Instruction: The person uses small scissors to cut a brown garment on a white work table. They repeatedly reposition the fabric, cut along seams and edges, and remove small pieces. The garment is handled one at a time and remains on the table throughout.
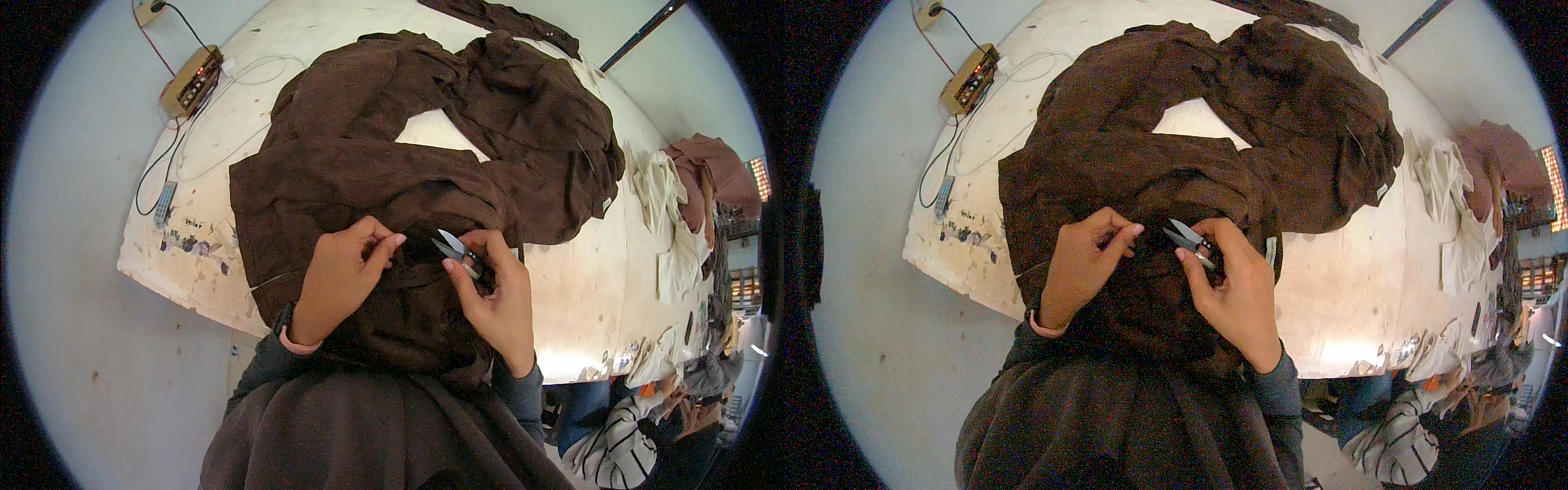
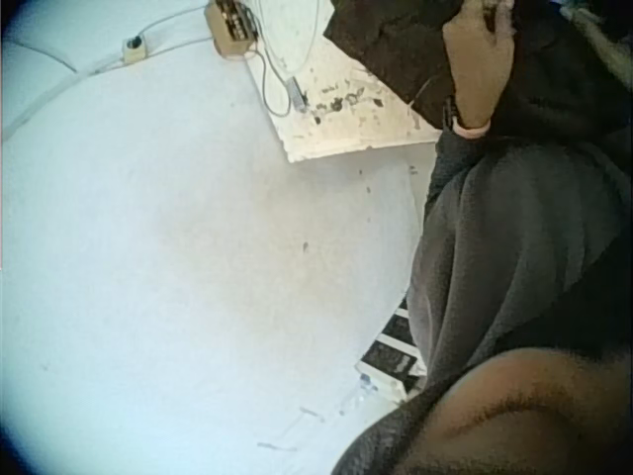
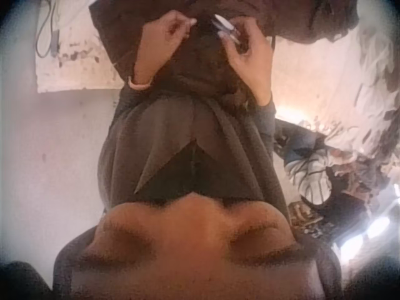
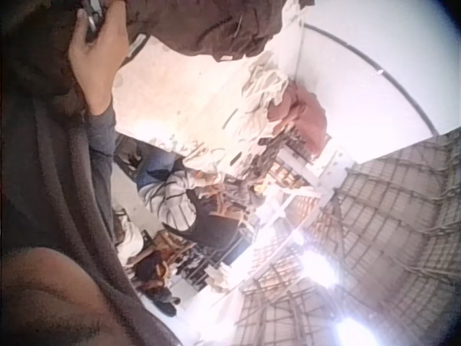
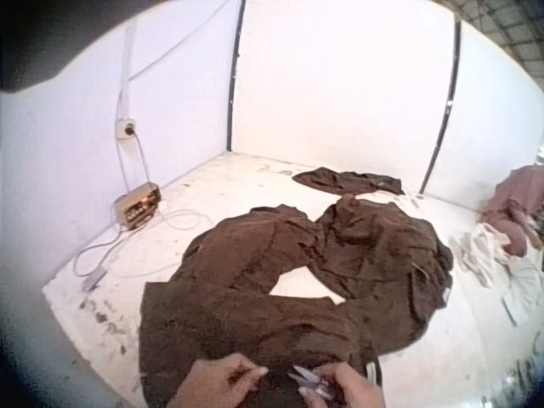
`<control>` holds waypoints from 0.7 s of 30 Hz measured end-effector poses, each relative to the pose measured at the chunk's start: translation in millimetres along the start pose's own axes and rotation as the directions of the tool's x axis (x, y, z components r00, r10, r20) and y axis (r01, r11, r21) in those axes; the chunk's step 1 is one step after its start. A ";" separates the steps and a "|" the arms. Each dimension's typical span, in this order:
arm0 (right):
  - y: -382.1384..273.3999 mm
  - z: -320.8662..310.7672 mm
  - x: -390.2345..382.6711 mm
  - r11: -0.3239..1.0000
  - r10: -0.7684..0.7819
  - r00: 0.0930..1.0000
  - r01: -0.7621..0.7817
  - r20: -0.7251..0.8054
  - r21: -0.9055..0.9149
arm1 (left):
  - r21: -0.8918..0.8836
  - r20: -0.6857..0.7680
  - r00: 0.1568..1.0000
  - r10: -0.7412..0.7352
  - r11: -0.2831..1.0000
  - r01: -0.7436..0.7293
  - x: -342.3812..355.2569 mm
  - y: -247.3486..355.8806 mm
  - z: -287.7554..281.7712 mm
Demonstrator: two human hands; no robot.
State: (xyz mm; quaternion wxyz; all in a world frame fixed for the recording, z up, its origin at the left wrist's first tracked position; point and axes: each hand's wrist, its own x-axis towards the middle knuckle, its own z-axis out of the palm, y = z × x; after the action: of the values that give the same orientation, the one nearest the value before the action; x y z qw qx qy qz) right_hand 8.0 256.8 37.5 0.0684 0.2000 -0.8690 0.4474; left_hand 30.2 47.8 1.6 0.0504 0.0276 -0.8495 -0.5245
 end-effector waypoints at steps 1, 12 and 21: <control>0.2 -1.5 0.8 0.998 -0.036 0.999 0.036 0.001 -0.042 | -0.133 0.026 0.998 -0.050 0.990 0.053 -0.2 -2.5 -1.8; -9.5 7.1 22.2 0.914 -0.219 0.946 0.284 0.237 -0.289 | -0.312 0.103 0.985 -0.140 0.935 0.166 -5.9 -0.4 -6.9; 9.9 5.5 17.3 1.000 -0.004 0.994 0.005 0.110 -0.009 | 0.352 -0.180 0.984 0.003 0.934 0.062 -36.3 -9.1 -67.2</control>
State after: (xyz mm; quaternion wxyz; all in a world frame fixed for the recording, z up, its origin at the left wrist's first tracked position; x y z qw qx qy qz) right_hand -11.5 252.5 32.0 0.0223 0.2260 -0.8729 0.4317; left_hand 74.0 -12.4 21.3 0.1120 0.0956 -0.9220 -0.3581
